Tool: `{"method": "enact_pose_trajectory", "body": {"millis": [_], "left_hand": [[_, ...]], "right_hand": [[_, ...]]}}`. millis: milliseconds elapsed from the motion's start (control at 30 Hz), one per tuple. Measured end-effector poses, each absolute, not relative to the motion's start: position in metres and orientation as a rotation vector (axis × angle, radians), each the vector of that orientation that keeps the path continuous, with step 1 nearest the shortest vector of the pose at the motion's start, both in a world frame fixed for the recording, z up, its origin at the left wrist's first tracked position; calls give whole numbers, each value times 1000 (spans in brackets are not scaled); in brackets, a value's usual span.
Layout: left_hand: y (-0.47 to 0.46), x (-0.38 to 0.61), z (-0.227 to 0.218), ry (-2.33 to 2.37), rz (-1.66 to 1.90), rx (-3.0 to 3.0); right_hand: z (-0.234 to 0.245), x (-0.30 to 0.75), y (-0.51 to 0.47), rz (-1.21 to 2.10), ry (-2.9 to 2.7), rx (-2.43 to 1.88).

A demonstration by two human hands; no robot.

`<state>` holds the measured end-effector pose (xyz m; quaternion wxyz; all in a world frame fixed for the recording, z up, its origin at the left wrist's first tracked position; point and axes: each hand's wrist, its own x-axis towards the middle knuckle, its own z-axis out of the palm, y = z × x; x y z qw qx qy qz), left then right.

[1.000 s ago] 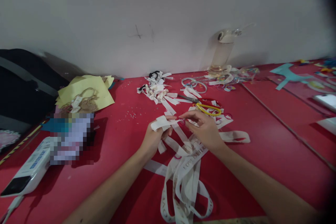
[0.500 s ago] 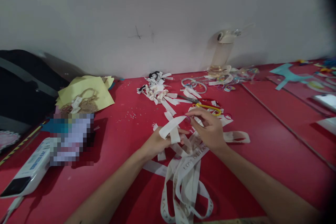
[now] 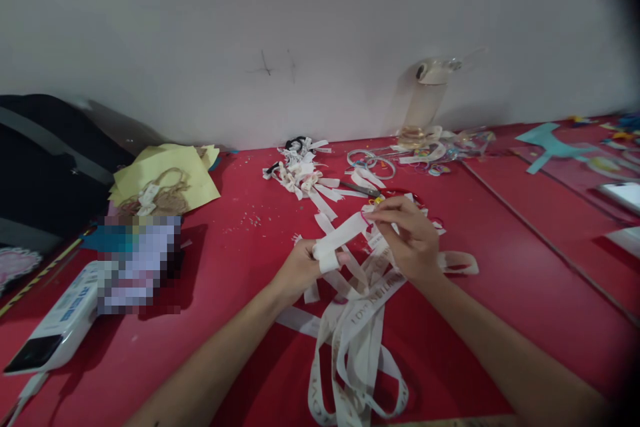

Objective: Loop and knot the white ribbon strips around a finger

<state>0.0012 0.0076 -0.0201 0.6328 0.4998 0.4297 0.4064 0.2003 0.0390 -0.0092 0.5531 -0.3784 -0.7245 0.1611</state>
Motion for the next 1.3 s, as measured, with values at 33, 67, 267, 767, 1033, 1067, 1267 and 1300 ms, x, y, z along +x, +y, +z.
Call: {"method": "enact_pose_trajectory", "body": {"millis": [33, 67, 267, 767, 1033, 1067, 1267, 1300], "left_hand": [[8, 1, -21, 990, 949, 1132], [8, 1, -22, 991, 966, 1121], [9, 3, -23, 937, 986, 1068], [8, 5, -25, 921, 945, 1046], [9, 4, -26, 895, 941, 1092], [9, 4, -26, 891, 937, 1096], [9, 4, -27, 872, 931, 1078], [9, 4, -27, 869, 944, 1060]], "right_hand": [[-9, 201, 39, 378, -1689, -900], [-9, 201, 39, 382, -1656, -909], [-12, 202, 43, 358, -1611, -812], [-11, 201, 41, 160, -1826, -700], [-6, 198, 35, 194, -1794, -690], [-6, 198, 35, 198, -1777, -701], [-7, 202, 39, 166, -1751, -719], [-6, 202, 39, 148, -1746, -719]]}}
